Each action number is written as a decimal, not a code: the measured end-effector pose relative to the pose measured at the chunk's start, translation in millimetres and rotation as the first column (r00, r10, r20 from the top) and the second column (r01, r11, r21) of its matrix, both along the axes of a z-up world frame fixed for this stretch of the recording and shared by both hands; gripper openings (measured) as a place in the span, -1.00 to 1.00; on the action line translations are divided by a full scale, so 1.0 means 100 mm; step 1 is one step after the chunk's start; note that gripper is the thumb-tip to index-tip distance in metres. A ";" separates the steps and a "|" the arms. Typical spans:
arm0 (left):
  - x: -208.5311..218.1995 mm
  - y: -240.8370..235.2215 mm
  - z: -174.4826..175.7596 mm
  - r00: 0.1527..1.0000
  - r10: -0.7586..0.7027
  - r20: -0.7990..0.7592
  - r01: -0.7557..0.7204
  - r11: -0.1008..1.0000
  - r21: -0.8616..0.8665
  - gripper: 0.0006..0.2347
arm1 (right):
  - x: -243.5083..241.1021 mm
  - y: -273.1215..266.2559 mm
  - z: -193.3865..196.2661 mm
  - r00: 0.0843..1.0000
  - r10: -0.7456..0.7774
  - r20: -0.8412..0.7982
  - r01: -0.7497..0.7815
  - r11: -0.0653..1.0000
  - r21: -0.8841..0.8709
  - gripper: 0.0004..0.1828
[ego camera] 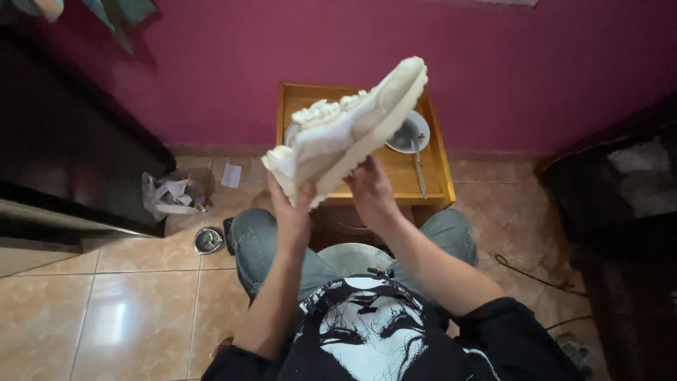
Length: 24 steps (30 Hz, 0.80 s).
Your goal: The person sits on the floor and cleans a white sneaker. They first untie and re-tie the laces, then lift the shoe to inspect the sole. Finally, they use a toothbrush to scrub the bottom of the shoe.
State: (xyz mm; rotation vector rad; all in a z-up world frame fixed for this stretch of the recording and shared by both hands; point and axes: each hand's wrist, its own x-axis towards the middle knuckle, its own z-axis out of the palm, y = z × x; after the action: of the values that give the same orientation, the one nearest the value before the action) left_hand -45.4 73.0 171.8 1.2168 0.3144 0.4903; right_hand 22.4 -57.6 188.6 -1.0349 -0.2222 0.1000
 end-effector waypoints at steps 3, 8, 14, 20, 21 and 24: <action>-0.01 0.25 -0.03 0.998 0.038 0.046 -0.045 0.982 0.185 -0.25 | 0.05 -0.16 0.25 0.991 0.108 -0.080 -0.086 0.967 0.239 -0.58; -0.17 0.44 0.32 0.979 -0.020 0.203 -0.027 0.974 0.224 -0.29 | 0.00 -0.59 0.38 0.978 0.194 -0.072 -0.187 0.978 0.088 -0.46; -0.28 0.39 0.63 0.948 -0.128 0.291 0.045 0.960 0.276 -0.37 | -0.25 -0.74 0.42 0.900 0.067 -0.430 -0.046 0.997 0.060 -0.51; -0.35 0.36 0.71 0.945 -0.171 0.278 0.057 0.925 0.375 -0.32 | -0.56 -1.03 0.03 0.959 0.242 -0.149 -0.202 0.949 0.243 -0.29; -0.37 0.27 0.84 0.944 -0.178 0.277 0.063 0.923 0.379 -0.32 | -0.63 -1.07 0.09 0.960 0.237 -0.148 -0.196 0.949 0.247 -0.29; -0.49 0.09 1.09 0.976 -0.140 0.169 0.045 0.880 0.473 -0.25 | -0.88 -1.20 0.22 0.956 0.246 -0.159 -0.217 0.959 0.181 -0.13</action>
State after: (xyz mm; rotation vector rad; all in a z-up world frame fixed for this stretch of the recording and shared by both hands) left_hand -94.4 82.0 280.6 1.6289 -0.0432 0.6208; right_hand -65.4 -177.2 210.8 -0.8294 -0.1839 0.3822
